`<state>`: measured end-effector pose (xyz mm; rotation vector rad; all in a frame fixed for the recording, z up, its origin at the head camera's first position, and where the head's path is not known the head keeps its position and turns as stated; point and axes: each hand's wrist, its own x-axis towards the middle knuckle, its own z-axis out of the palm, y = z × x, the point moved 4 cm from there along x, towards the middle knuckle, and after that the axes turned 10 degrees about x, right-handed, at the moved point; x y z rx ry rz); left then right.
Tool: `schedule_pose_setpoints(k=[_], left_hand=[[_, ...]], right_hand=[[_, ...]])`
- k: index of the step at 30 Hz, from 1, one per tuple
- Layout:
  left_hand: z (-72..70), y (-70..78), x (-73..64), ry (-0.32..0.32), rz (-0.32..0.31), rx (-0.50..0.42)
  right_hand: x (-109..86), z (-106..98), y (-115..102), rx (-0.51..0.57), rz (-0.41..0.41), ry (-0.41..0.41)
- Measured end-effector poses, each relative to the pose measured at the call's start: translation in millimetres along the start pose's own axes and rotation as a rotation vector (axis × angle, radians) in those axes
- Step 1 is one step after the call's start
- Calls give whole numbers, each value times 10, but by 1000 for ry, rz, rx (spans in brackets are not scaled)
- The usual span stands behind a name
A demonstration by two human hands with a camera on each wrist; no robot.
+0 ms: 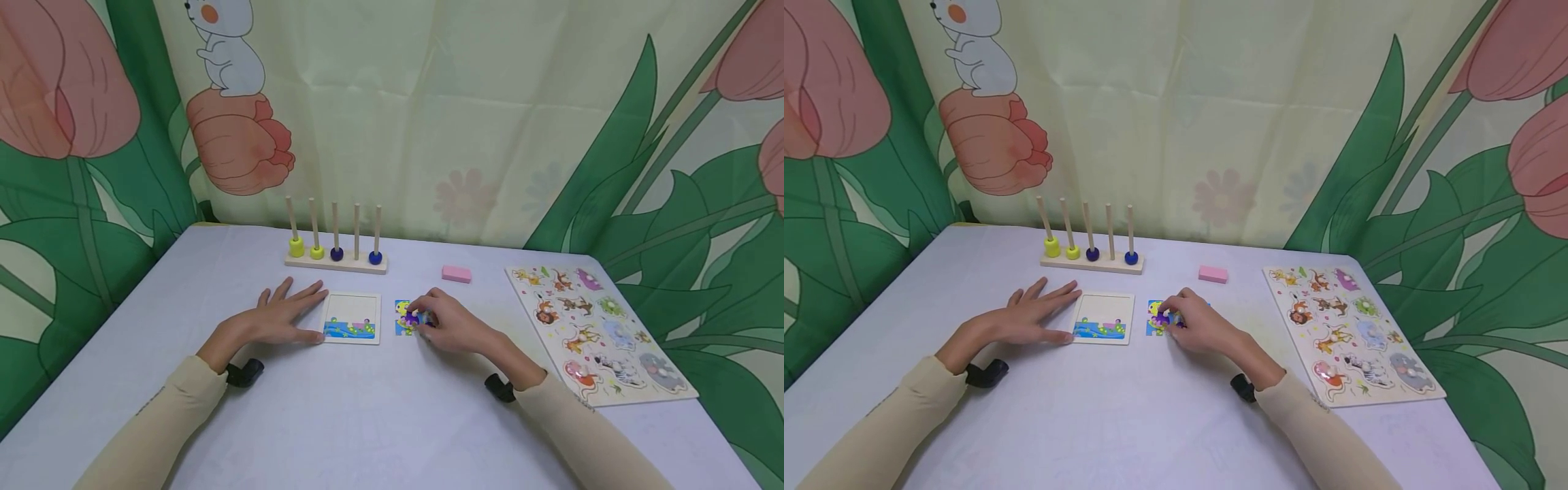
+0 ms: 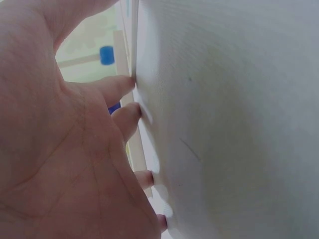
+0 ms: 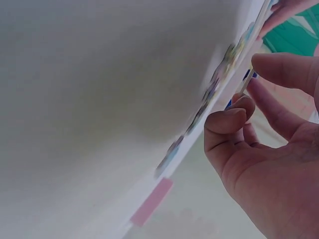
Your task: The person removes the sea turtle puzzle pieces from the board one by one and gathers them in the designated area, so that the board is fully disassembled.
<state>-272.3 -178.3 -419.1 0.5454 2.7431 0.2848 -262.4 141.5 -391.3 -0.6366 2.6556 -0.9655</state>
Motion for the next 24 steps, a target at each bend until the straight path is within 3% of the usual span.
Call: schedule_pose_setpoints(k=[9, 17, 24], left_hand=[[20, -4, 20, 0, -6, 3], [32, -18, 15, 3, -7, 15], [17, -14, -1, 7, 3, -5]], right_hand=[[-209, -164, 238, -3, 5, 33], [-344, -259, 387, -24, -26, 22], [-415, -295, 464, -53, 1, 14]])
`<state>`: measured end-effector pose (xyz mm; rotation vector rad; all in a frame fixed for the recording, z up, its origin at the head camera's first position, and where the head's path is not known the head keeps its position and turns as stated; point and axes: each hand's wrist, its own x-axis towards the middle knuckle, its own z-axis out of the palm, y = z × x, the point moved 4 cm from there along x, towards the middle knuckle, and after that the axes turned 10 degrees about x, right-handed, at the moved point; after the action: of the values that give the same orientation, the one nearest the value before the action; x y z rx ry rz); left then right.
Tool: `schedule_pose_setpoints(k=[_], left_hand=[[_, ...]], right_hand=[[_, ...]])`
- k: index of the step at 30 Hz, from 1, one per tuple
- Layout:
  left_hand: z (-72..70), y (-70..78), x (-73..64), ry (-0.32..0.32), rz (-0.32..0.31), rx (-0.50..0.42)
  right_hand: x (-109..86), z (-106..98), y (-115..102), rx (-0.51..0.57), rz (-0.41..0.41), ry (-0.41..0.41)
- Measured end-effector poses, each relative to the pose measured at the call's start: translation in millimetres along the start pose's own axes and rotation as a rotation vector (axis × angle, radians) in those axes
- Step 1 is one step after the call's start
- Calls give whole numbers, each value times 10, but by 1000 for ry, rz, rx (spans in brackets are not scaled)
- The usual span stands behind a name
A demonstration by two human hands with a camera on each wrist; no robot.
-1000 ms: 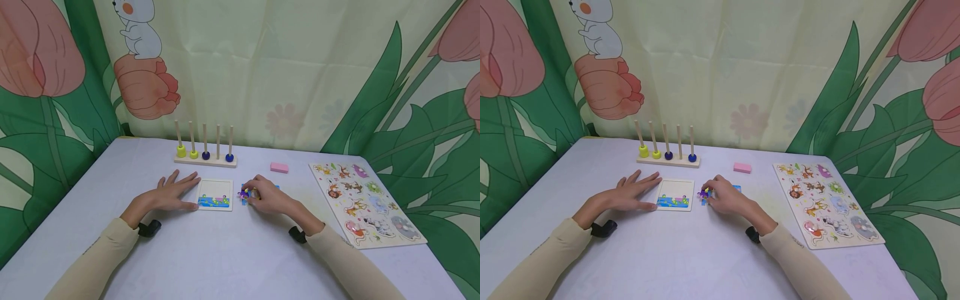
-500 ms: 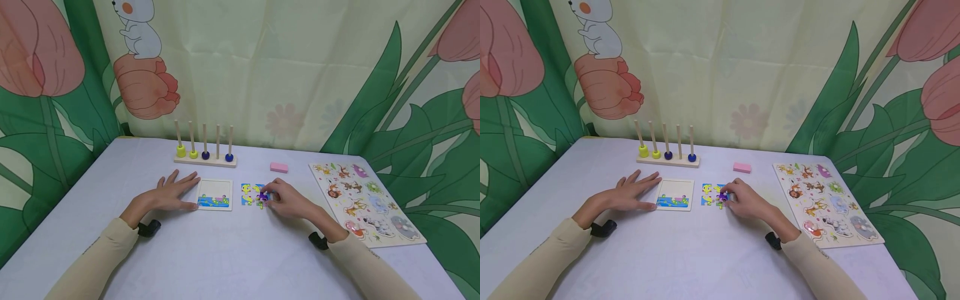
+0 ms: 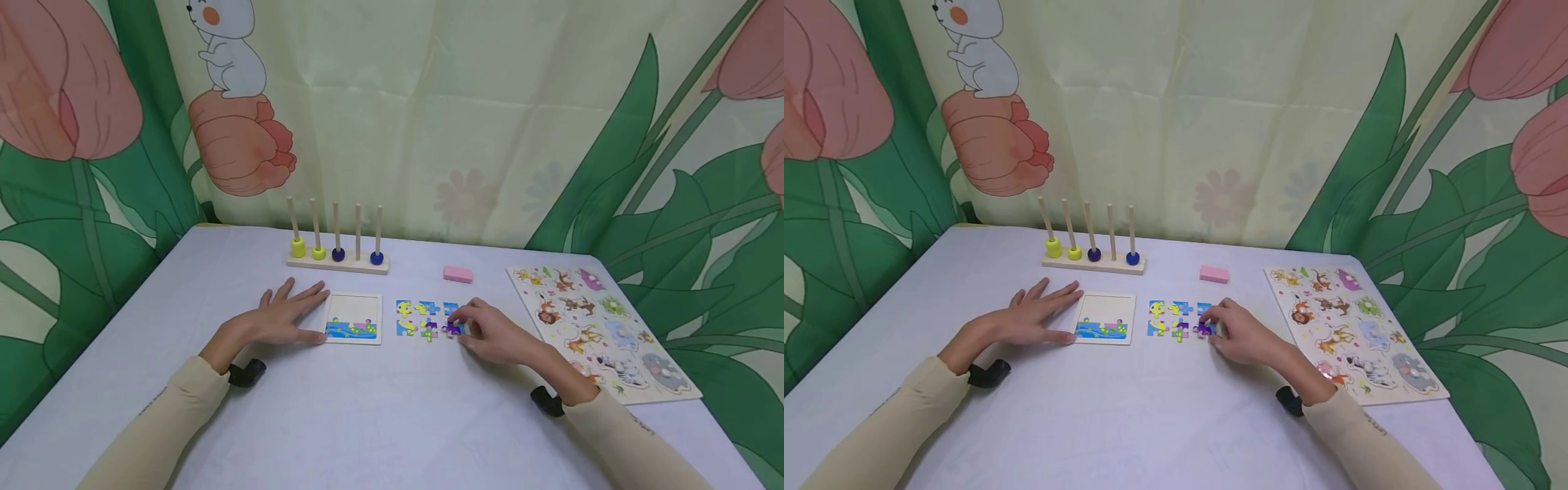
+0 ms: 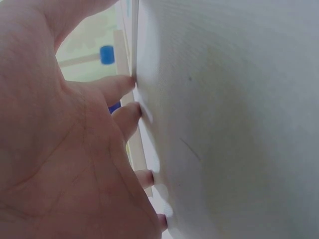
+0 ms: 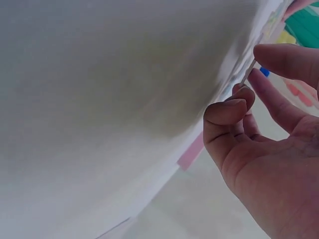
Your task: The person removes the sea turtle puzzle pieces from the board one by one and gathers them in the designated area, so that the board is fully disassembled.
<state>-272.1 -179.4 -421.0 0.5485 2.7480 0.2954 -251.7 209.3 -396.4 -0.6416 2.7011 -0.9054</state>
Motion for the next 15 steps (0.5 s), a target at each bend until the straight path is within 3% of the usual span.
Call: schedule_pose_setpoints(k=[15], left_hand=[[0, 14, -2, -8, -6, 7]], right_hand=[[-8, -9, 61, -10, -40, -24]])
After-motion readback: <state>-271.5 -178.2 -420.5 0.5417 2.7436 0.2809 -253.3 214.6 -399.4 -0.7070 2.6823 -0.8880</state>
